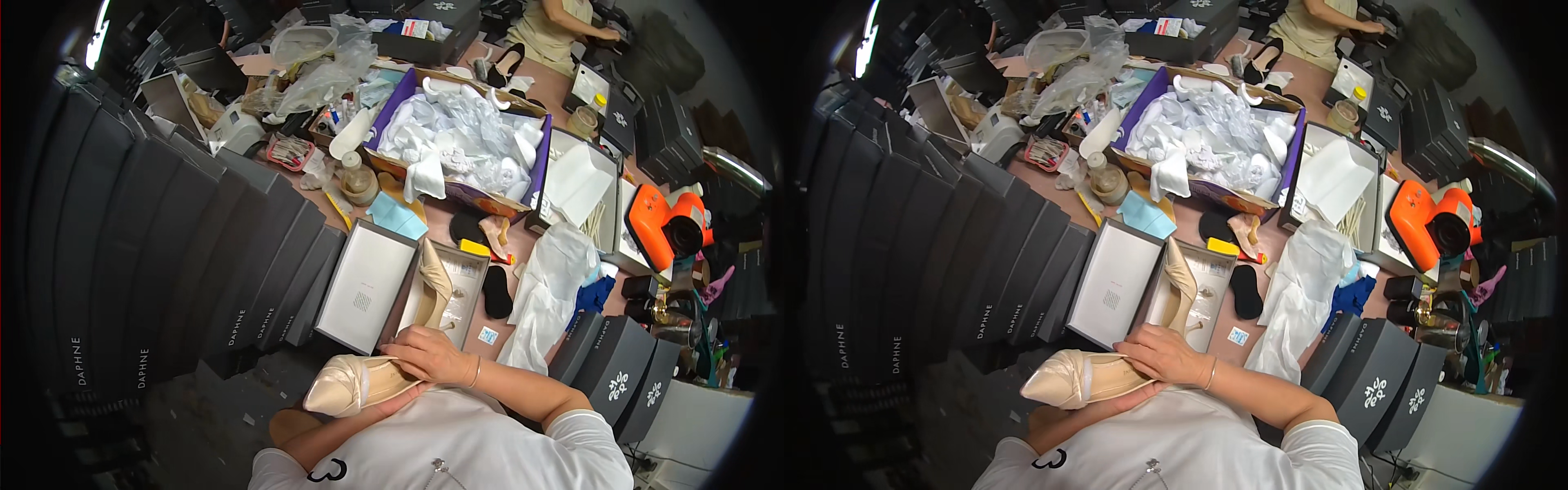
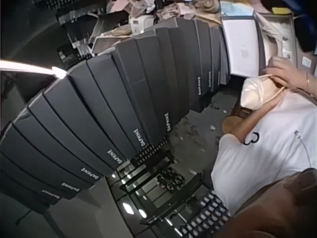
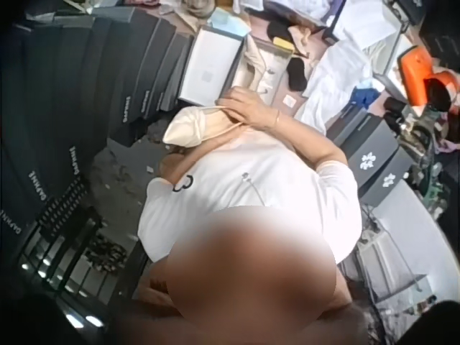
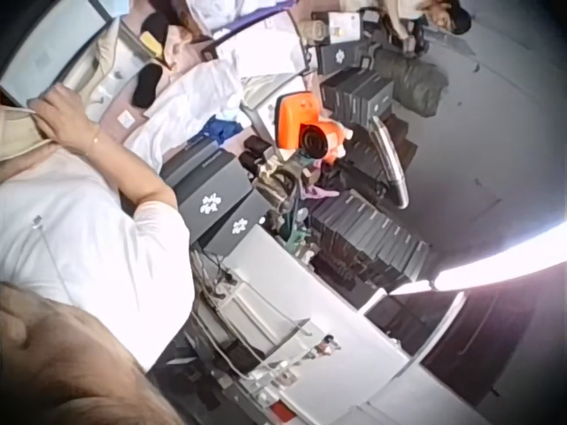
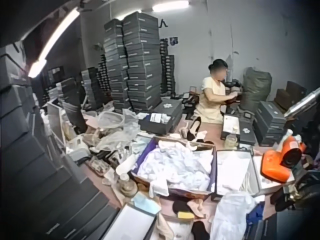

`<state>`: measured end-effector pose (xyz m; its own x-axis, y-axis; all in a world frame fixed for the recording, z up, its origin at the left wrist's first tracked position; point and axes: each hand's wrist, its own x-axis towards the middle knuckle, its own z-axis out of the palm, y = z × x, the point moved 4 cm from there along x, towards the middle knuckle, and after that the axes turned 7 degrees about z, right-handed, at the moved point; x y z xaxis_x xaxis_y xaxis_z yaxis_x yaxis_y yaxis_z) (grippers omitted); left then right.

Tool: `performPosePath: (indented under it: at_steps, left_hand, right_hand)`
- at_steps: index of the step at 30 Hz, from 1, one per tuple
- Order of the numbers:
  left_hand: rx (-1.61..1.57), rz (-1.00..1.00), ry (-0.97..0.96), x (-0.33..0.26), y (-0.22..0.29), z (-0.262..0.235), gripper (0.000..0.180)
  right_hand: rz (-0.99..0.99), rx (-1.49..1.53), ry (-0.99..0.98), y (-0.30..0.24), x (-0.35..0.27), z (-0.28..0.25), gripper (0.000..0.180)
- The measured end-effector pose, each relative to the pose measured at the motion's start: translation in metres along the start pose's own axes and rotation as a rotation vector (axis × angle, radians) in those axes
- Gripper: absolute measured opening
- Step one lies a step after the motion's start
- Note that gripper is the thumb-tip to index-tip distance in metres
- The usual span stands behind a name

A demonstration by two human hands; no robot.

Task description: The person is cleaning and packing a pair of high-heeled shoes into a shoebox with protective tissue paper and inserts.

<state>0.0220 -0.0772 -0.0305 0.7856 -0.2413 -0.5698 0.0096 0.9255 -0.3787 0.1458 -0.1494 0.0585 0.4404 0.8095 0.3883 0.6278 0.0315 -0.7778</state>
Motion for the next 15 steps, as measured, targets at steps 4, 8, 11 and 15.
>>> performPosePath:
  at_steps: [4,8,11,15]
  left_hand:
    - [0.169,0.101,-0.148,0.027,0.015,0.033,0.046]
    - [0.339,0.189,-0.224,0.041,0.039,0.047,0.048]
    - [0.328,0.158,-0.176,0.049,0.047,0.035,0.051]
    - [0.267,0.206,0.012,0.055,0.045,0.026,0.050]
  right_hand:
    - [0.132,0.025,0.032,0.051,0.041,-0.038,0.032]
    - [0.737,0.103,0.408,0.183,0.111,-0.129,0.030]
    - [0.819,-0.160,0.363,0.265,0.143,-0.162,0.032]
    - [0.859,-0.326,0.190,0.303,0.168,-0.142,0.034]
